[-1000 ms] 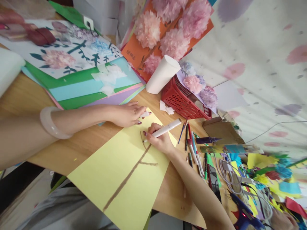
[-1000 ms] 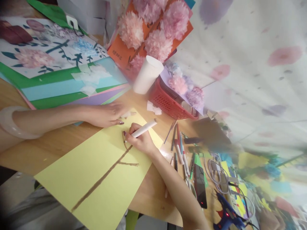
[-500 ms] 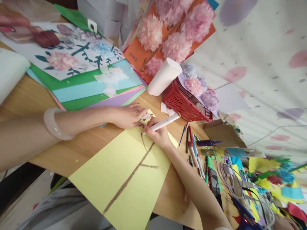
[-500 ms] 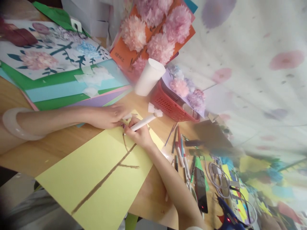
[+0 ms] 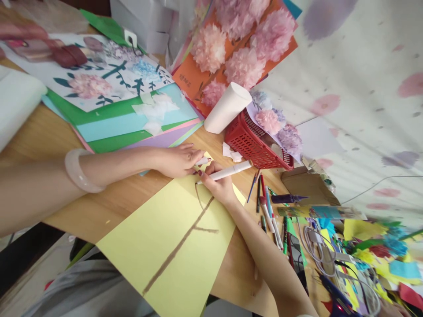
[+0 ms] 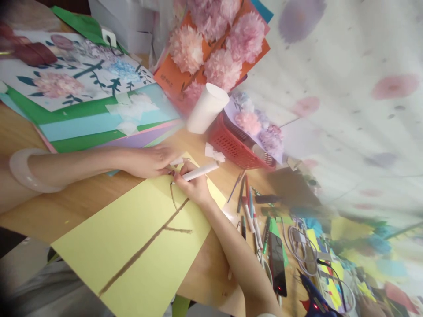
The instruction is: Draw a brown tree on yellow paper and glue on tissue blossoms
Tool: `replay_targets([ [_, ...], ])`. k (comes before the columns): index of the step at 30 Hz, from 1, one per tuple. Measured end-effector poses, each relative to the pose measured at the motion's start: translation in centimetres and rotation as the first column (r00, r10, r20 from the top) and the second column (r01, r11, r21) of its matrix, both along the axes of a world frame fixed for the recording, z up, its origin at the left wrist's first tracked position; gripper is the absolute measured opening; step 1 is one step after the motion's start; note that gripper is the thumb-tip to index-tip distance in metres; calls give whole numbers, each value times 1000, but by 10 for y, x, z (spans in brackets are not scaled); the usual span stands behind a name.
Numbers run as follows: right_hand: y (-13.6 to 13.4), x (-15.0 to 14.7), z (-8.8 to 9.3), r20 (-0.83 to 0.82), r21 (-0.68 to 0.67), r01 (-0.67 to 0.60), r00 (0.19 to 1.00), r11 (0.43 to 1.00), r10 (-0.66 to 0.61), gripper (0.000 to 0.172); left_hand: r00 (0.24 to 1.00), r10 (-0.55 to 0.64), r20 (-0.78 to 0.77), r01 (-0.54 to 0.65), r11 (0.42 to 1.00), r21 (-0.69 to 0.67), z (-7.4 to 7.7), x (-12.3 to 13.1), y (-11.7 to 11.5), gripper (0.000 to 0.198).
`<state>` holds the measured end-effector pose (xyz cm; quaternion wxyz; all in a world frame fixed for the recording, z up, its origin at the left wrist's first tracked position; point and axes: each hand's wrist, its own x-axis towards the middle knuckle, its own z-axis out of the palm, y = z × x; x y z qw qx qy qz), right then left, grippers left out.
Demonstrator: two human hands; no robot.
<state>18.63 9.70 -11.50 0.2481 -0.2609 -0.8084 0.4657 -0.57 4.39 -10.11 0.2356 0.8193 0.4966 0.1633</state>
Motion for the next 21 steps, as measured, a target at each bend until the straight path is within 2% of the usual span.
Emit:
replay_targets([
  [5, 0, 7, -1, 19, -51, -38, 999, 998, 39, 29, 1000, -3, -19, 3, 1000, -3, -5, -2, 0, 20],
  [8, 0, 12, 0, 32, -68, -49, 998, 997, 51, 30, 999, 3, -50, -4, 1000, -17, -2, -1, -1, 23],
  [15, -10, 23, 5, 74, -84, -51, 996, 995, 58, 32, 999, -7, -50, 5, 999, -41, 3, 0, -2, 43],
  [21, -16, 35, 7, 110, -106, -68, 991, 992, 80, 29, 996, -15, -85, 13, 1000, -23, -2, -1, 0, 35],
])
